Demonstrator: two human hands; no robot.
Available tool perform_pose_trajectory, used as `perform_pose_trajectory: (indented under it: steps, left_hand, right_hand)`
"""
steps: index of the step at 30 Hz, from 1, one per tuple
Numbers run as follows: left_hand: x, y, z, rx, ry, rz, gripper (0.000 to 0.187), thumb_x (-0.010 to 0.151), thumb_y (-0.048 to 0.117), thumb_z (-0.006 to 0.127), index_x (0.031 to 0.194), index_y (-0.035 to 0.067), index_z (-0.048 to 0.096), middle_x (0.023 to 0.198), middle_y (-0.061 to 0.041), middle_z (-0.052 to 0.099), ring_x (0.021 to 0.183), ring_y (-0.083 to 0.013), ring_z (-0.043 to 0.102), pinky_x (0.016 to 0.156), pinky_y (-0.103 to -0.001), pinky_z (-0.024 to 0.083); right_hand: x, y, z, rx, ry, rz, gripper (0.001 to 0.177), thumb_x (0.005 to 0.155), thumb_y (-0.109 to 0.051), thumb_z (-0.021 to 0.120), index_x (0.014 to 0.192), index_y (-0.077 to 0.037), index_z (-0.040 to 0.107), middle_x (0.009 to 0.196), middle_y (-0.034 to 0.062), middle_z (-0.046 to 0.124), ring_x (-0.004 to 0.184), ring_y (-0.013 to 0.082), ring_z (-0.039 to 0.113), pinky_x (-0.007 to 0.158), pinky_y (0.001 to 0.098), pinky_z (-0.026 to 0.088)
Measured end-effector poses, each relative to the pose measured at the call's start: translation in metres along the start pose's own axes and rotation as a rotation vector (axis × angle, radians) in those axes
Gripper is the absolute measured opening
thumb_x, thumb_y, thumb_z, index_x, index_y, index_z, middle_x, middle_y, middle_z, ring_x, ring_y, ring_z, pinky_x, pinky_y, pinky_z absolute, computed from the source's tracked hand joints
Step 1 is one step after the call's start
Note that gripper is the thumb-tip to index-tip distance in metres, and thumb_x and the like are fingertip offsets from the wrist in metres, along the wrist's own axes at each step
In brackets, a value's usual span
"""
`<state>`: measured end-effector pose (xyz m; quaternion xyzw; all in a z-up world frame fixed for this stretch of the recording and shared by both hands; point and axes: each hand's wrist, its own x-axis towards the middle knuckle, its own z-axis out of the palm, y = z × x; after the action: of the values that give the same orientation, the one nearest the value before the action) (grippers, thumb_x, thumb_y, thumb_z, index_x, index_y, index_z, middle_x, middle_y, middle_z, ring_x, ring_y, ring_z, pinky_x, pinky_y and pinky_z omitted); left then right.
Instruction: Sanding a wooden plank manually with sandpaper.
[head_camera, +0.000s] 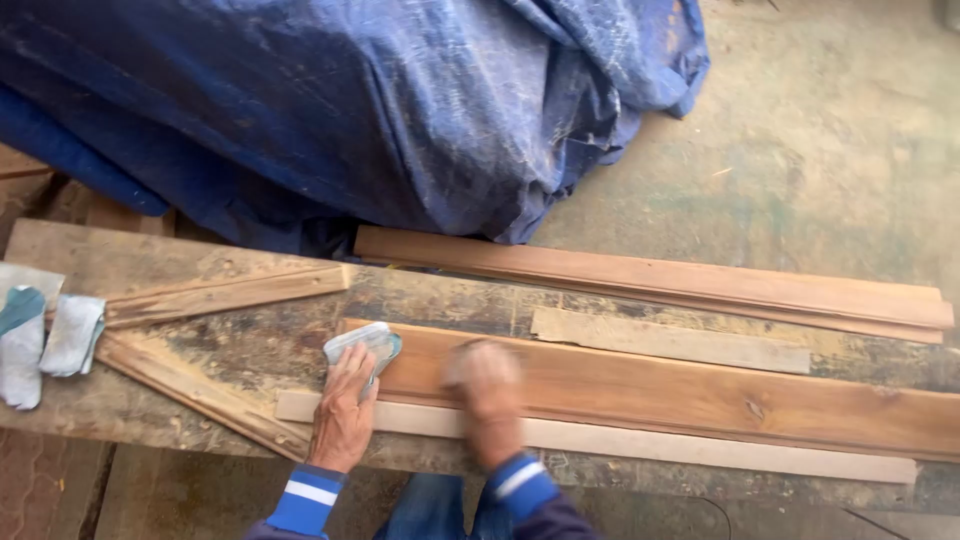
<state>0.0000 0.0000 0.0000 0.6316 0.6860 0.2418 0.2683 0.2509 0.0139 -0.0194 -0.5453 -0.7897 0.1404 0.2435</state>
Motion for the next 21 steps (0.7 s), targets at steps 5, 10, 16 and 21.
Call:
perform_pose_trajectory:
  steps: [5,10,16,21]
  left_hand:
    - [0.003,0.009,0.039,0.28,0.108,0.02,0.055,0.093,0.015,0.058,0.146,0.008,0.05,0.158,-0.018,0.042,0.148,-0.037,0.034,0.121,-0.054,0.024]
    - [0.005,0.114,0.107,0.203,0.113,0.214,0.076,0.078,-0.004,0.049,0.153,-0.002,0.038,0.162,-0.023,0.037,0.154,-0.0381,0.027,0.127,-0.057,0.014]
    - [-0.001,0.185,0.182,0.071,-0.066,0.503,0.065,0.09,0.008,0.053,0.153,-0.007,0.047,0.156,-0.028,0.046,0.151,-0.0431,0.04,0.13,-0.053,0.029]
    - [-0.001,0.095,0.068,0.052,0.08,0.302,0.059,0.09,0.005,0.056,0.148,0.0,0.051,0.152,-0.024,0.051,0.144,-0.0435,0.042,0.122,-0.053,0.031]
  right_hand:
    - [-0.027,0.048,-0.038,-0.019,-0.016,-0.061,0.05,0.097,-0.011,0.059,0.145,-0.002,0.049,0.15,0.0217,0.051,0.143,0.0384,0.045,0.122,0.0521,0.033]
    - [-0.119,0.222,-0.146,-0.464,0.093,0.361,0.044,0.108,-0.019,0.042,0.145,0.002,0.056,0.145,0.0254,0.058,0.137,0.0397,0.054,0.118,0.0501,0.04]
    - [-0.251,0.416,-0.149,-0.459,0.189,0.39,0.037,0.111,-0.017,0.046,0.136,0.002,0.064,0.141,0.0258,0.063,0.137,0.0419,0.056,0.118,0.0495,0.043]
    - [-0.186,0.485,-0.085,-0.326,0.194,0.244,0.036,0.107,-0.016,0.05,0.135,0.002,0.064,0.14,0.0256,0.063,0.135,0.0422,0.057,0.116,0.05,0.044]
